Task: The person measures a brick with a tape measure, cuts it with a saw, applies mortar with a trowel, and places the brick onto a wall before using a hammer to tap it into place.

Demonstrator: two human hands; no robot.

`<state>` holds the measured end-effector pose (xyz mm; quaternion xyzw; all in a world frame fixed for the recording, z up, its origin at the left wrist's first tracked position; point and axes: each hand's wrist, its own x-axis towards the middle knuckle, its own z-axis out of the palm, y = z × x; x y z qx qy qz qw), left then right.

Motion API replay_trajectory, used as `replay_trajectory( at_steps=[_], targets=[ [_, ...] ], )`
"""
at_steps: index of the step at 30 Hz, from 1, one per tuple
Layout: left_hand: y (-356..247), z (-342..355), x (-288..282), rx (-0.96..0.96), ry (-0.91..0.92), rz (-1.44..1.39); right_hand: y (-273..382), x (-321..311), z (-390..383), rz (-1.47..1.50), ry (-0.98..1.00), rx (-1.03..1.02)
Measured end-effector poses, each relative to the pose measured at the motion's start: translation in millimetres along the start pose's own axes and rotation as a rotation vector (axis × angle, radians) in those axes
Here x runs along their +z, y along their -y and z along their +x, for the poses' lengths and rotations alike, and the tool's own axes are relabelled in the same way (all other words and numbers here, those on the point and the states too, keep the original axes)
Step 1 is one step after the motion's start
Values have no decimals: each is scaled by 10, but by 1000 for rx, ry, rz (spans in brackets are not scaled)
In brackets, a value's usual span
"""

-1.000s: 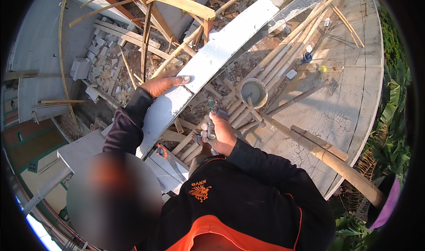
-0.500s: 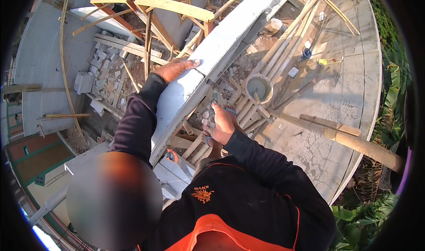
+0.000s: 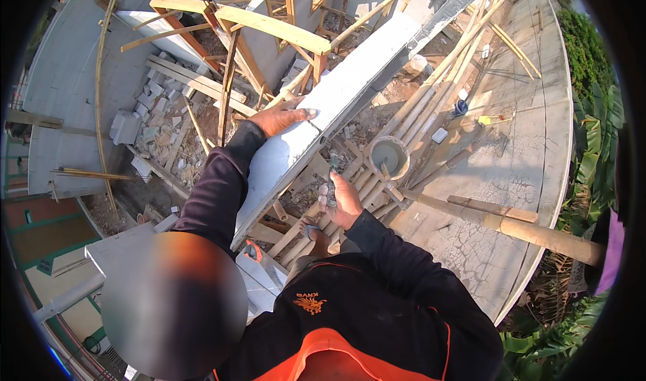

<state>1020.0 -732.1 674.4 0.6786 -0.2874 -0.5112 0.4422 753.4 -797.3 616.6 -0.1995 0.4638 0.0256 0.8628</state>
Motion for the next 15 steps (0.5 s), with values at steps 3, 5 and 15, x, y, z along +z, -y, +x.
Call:
replay_trajectory(
  at_steps=[3,5,15],
  targets=[
    [31,13,-19,101,-49,153,0,-146,-209,-225,-74,-261],
    [46,25,-51,60,-51,219,35,-245,-421,-458,-119,-558],
    [51,46,-76,154,16,206,1267,90,-944,-1233,-240,-1294]
  ],
)
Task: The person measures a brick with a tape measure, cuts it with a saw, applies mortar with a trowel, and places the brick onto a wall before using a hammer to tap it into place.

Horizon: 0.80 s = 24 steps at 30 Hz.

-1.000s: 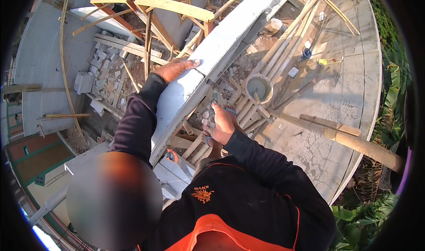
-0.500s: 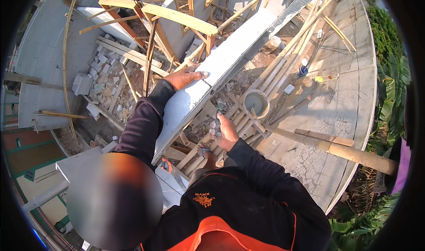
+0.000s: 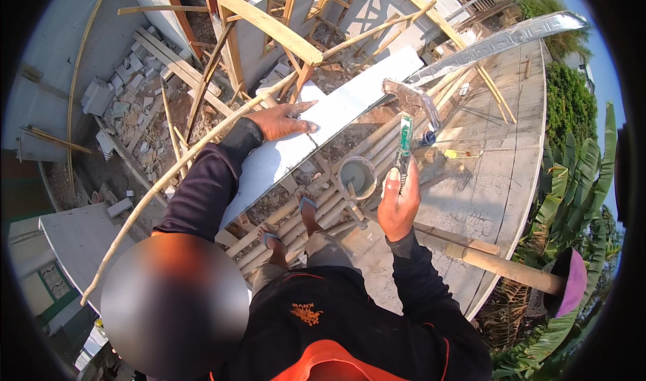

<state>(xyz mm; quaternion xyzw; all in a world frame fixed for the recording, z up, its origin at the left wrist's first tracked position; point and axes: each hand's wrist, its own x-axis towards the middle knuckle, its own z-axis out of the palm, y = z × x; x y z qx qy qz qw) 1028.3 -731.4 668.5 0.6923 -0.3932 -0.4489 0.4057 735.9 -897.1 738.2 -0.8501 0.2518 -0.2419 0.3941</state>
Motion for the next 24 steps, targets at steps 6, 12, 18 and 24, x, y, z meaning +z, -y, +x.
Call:
replay_trajectory(
  at_steps=[6,12,18,24],
  targets=[
    [-20,-8,-36,9,57,-137,93,31,269,-327,384,-175],
    [73,64,-14,-14,20,-47,65,-30,294,-256,260,-248],
    [168,104,15,15,-14,23,17,-47,373,-340,397,-216],
    [53,93,24,-17,3,80,-128,-146,410,-163,405,-72]
  ],
)
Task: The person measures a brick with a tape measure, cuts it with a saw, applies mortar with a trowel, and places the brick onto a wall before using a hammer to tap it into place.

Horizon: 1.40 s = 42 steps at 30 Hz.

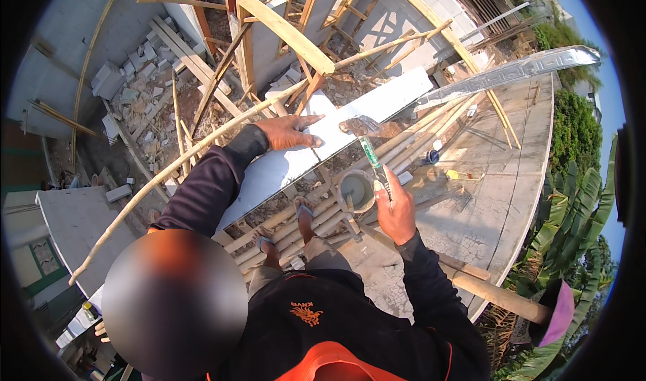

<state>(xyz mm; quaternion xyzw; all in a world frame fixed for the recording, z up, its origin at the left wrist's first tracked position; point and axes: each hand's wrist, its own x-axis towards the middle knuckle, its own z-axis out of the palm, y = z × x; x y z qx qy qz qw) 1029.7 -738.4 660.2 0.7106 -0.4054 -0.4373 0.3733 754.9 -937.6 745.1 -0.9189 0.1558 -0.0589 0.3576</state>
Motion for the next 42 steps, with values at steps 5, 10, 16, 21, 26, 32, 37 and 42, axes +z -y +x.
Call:
replay_trajectory(
  at_steps=[5,10,16,21,26,32,37,42],
  targets=[
    [-221,-102,-101,-126,1,72,-76,-135,-92,173,-155,137],
    [-402,-191,-75,-79,-46,225,-95,-334,-47,139,-180,78],
    [-394,-314,3,-156,-81,239,-219,-446,170,9,-117,-54],
    [-423,-785,22,-119,-386,175,-339,-460,361,-11,-68,-208],
    [-604,-1826,403,-221,-909,280,-304,-543,647,1,126,-158],
    [-627,-2506,1535,-537,-1299,349,101,-349,1045,23,334,-490],
    [-548,-2520,2283,-626,-1494,411,632,291,1408,-22,517,-833],
    [-593,-2441,2724,-620,-1570,318,1016,948,1505,-179,715,-1004]
  ],
)
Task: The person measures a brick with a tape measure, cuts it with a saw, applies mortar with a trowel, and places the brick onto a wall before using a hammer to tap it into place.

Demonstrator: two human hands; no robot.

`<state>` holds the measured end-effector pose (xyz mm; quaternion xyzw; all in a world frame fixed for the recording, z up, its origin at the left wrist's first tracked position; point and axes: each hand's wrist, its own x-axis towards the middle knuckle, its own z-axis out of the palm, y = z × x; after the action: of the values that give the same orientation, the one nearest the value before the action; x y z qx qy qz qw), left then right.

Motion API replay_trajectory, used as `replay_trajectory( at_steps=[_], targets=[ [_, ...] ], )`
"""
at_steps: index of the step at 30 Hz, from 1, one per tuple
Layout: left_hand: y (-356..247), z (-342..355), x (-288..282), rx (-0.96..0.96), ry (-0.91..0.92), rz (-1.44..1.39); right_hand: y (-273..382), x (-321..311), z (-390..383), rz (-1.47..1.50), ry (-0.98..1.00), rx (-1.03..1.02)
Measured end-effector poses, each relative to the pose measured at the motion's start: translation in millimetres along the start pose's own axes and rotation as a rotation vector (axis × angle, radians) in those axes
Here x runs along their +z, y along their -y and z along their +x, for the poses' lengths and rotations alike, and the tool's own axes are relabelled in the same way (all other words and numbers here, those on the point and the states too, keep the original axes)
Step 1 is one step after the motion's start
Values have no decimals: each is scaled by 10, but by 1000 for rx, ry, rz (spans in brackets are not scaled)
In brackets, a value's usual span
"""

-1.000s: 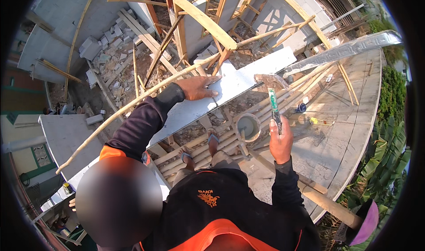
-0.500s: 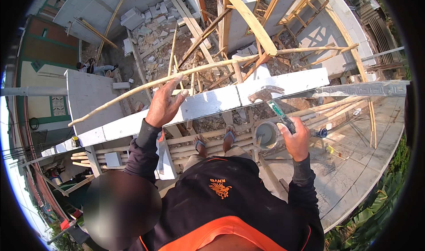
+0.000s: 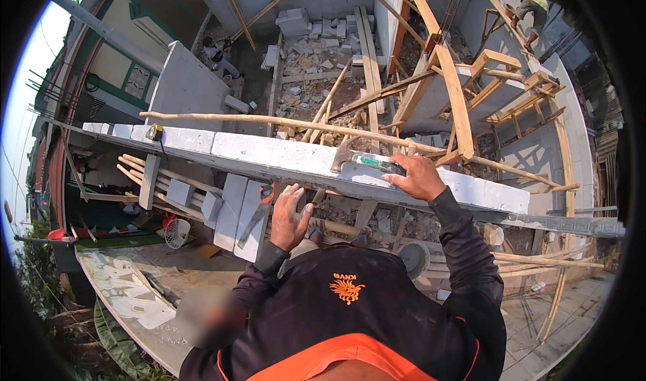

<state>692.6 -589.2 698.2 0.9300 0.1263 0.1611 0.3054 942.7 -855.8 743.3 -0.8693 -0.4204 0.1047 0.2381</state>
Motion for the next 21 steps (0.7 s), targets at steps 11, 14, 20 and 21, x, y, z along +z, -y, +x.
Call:
replay_trajectory(
  at_steps=[11,14,20,21],
  targets=[
    [289,-347,-93,-71,-80,-30,42,63,111,-69,3,-64],
    [271,-200,-72,-50,-81,-62,149,72,94,-151,-46,-83],
    [-209,313,-451,-53,5,-342,434,-109,-135,-17,-403,-65],
    [-366,419,-606,-151,131,-481,468,-146,-213,46,-482,-61]
  ],
)
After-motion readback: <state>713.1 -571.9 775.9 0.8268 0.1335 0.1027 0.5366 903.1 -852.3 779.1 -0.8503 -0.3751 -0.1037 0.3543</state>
